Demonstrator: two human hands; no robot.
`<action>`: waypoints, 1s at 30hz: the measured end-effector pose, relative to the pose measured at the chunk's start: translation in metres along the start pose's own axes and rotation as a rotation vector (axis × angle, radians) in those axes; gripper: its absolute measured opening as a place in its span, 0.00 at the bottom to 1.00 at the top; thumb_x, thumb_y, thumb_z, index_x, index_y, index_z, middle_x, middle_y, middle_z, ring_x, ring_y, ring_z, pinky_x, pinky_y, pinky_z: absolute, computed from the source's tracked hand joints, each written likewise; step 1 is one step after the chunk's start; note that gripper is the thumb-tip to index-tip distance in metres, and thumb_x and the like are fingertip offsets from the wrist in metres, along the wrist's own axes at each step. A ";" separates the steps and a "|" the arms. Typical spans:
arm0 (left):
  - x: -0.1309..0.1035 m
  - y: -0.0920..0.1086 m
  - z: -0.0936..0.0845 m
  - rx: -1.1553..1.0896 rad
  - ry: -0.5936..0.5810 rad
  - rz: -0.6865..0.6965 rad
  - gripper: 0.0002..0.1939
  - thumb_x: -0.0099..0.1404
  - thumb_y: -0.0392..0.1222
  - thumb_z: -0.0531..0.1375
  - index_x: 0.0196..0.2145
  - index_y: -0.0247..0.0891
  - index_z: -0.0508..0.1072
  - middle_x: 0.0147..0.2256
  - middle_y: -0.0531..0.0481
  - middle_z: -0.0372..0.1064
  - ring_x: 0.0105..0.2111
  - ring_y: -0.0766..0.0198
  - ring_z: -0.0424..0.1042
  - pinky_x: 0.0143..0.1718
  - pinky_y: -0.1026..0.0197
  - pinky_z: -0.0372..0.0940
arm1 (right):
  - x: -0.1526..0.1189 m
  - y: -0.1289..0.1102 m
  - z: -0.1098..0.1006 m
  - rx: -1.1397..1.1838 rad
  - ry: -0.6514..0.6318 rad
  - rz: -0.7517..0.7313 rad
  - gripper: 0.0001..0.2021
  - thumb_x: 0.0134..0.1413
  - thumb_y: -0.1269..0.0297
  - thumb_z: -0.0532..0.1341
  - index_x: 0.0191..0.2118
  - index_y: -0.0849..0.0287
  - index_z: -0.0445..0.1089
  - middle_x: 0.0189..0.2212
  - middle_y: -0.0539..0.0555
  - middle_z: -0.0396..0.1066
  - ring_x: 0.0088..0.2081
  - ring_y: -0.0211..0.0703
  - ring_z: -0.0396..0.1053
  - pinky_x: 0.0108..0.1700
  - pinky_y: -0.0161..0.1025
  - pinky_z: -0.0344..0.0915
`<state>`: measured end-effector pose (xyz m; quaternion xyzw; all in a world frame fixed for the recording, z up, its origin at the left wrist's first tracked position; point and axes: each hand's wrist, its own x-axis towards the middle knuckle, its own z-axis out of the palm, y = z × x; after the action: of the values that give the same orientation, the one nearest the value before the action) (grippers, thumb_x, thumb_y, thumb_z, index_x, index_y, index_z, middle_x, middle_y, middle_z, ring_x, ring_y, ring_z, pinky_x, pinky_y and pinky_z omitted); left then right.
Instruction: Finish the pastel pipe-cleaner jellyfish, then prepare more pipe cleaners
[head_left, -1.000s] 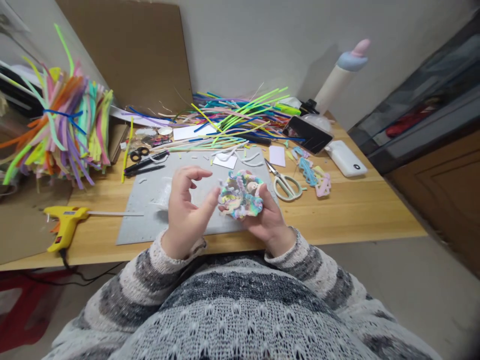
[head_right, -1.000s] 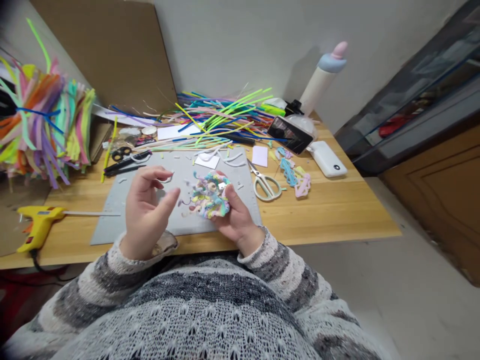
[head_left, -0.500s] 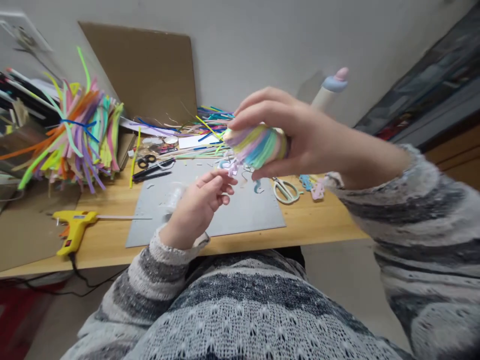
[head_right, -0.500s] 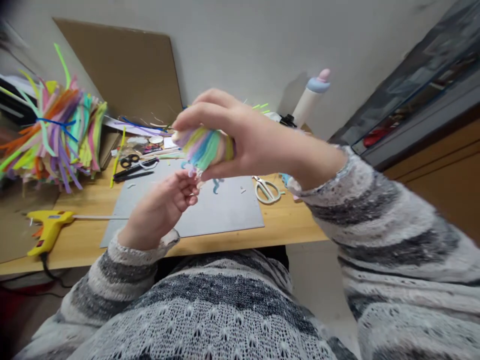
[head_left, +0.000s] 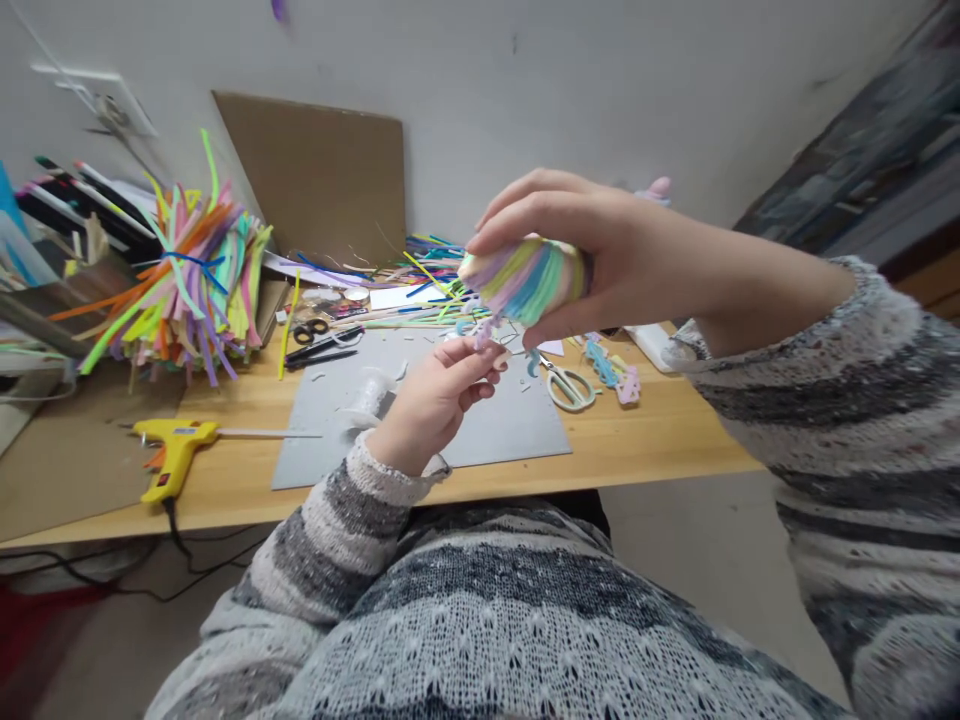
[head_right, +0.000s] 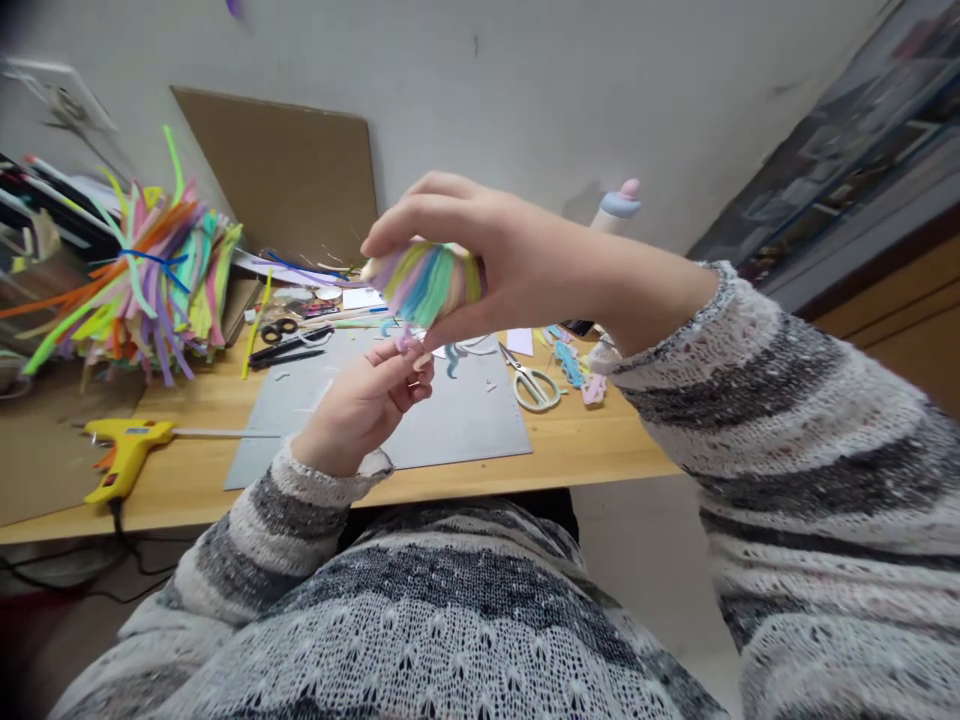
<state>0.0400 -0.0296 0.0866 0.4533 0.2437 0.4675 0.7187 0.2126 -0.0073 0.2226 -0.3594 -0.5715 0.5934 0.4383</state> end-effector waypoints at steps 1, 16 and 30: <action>0.001 -0.002 0.000 0.019 -0.001 0.007 0.07 0.58 0.43 0.64 0.29 0.38 0.70 0.27 0.53 0.65 0.26 0.71 0.63 0.26 0.66 0.59 | -0.001 0.000 -0.001 0.048 0.008 0.002 0.12 0.56 0.56 0.58 0.40 0.58 0.72 0.43 0.52 0.75 0.55 0.49 0.69 0.49 0.43 0.70; 0.009 0.069 0.012 0.670 0.139 0.743 0.09 0.59 0.43 0.66 0.38 0.42 0.73 0.35 0.49 0.70 0.35 0.64 0.70 0.33 0.61 0.65 | -0.008 -0.021 -0.004 -0.244 -0.162 -0.182 0.22 0.53 0.47 0.53 0.42 0.57 0.75 0.42 0.49 0.77 0.55 0.48 0.68 0.47 0.41 0.71; 0.008 0.074 0.018 0.782 0.177 1.038 0.05 0.60 0.36 0.64 0.33 0.41 0.70 0.31 0.52 0.67 0.32 0.66 0.68 0.32 0.60 0.63 | -0.011 -0.030 -0.003 -0.479 -0.277 -0.303 0.33 0.51 0.41 0.47 0.47 0.65 0.72 0.41 0.51 0.76 0.50 0.42 0.71 0.48 0.35 0.68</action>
<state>0.0242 -0.0188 0.1609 0.6997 0.2038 0.6660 0.1592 0.2228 -0.0173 0.2513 -0.2790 -0.7963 0.4132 0.3427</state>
